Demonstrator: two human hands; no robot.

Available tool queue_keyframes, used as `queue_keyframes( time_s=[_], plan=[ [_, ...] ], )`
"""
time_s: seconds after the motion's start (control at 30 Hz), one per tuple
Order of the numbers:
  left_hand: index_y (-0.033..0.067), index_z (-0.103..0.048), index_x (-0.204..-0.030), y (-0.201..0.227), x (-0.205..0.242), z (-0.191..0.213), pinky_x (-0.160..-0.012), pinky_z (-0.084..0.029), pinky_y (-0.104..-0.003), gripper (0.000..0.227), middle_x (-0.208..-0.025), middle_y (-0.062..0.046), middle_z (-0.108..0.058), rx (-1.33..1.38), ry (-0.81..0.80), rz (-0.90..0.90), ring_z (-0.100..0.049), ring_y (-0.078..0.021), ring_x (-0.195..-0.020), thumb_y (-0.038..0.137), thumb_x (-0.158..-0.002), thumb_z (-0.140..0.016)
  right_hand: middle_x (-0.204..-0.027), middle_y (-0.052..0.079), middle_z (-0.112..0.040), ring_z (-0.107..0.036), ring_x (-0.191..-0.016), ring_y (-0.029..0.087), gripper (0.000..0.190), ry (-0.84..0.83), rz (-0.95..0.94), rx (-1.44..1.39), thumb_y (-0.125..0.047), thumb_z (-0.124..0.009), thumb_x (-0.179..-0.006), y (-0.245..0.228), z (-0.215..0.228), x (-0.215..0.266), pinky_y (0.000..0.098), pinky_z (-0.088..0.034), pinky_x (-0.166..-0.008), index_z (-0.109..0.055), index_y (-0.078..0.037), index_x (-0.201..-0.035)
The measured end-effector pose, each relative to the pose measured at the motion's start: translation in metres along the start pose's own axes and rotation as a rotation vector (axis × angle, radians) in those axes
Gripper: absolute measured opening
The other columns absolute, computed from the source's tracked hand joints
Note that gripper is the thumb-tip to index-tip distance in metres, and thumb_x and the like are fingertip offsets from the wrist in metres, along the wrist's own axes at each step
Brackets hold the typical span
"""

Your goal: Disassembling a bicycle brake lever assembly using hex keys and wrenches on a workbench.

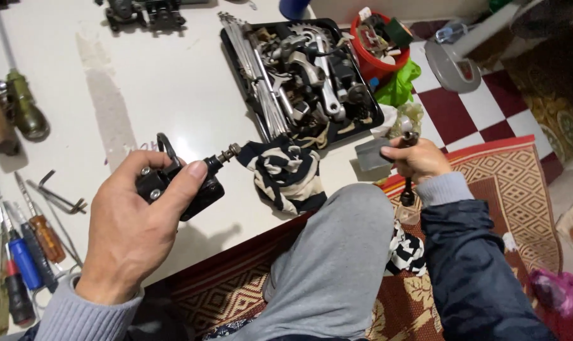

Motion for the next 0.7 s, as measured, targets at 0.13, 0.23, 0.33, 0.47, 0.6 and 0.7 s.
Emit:
queue_keyframes(
  time_s=[0.13,0.23,0.33,0.47,0.6,0.7],
  plan=[
    [0.0123,-0.068,-0.098,0.004,-0.001,-0.014,-0.061,-0.043,-0.032,0.039,-0.072,-0.005,-0.067,-0.028,-0.026,0.017,-0.053,-0.018,-0.063,0.05,-0.087,-0.068,-0.057,0.001,-0.044,-0.025,-0.043,0.01,0.021,-0.009,-0.052,-0.021,0.001,-0.077,-0.084,0.012,-0.009,-0.006,0.0283,-0.019,-0.04,-0.061,-0.011,-0.09],
    [0.0113,-0.067,-0.098,0.004,-0.003,-0.021,-0.061,-0.041,-0.033,0.041,-0.068,-0.005,-0.064,-0.042,-0.032,0.022,-0.05,-0.0183,-0.06,0.051,-0.088,-0.067,-0.058,0.005,-0.044,-0.025,-0.041,0.012,0.021,0.048,-0.055,0.063,-0.001,-0.08,-0.084,0.006,-0.013,-0.001,0.0295,-0.02,-0.038,-0.061,-0.009,-0.088],
    [0.0121,-0.068,-0.101,0.0,-0.004,-0.024,-0.063,-0.048,-0.032,0.041,-0.082,-0.006,-0.073,-0.027,-0.041,0.063,-0.059,-0.0185,-0.067,0.05,-0.084,-0.066,-0.109,0.003,-0.075,-0.068,-0.1,0.019,0.031,0.205,0.009,0.513,-0.023,-0.09,-0.076,-0.008,-0.002,0.001,0.0346,-0.054,-0.091,-0.075,-0.014,-0.101],
    [0.0124,-0.064,-0.107,0.0,-0.009,-0.032,-0.072,-0.064,-0.035,0.047,-0.098,-0.006,-0.075,0.067,-0.078,0.001,-0.073,-0.0203,-0.082,0.05,-0.08,-0.063,-0.095,0.004,-0.075,-0.066,-0.09,0.019,0.026,0.278,0.409,0.748,-0.041,-0.085,-0.084,-0.052,-0.018,0.02,0.0356,-0.049,-0.079,-0.079,-0.021,-0.099],
    [0.0134,-0.064,-0.104,0.01,-0.013,-0.038,-0.08,-0.06,-0.038,0.051,-0.102,-0.004,-0.072,0.106,-0.077,-0.178,-0.068,-0.0195,-0.089,0.057,-0.078,-0.06,-0.1,0.007,-0.074,-0.066,-0.093,0.016,0.012,0.047,0.817,0.51,-0.016,-0.074,-0.096,-0.129,-0.077,0.118,0.0309,-0.051,-0.082,-0.076,-0.005,-0.102],
    [0.0136,-0.063,-0.098,0.011,-0.009,-0.033,-0.067,-0.06,-0.029,0.039,-0.089,-0.002,-0.07,0.202,-0.08,-0.182,-0.067,-0.0155,-0.076,0.049,-0.081,-0.065,-0.101,0.014,-0.077,-0.071,-0.072,0.017,0.03,-0.271,0.978,0.502,-0.025,-0.062,-0.096,-0.149,-0.127,0.166,0.0264,-0.056,-0.053,-0.071,0.0,-0.111]
  ],
)
Point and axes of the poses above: each hand's wrist, its own x-axis away from the middle knuckle, its own z-axis out of the back of the hand, y = z × x, the point moved 10 cm from there along -x, towards the middle knuckle
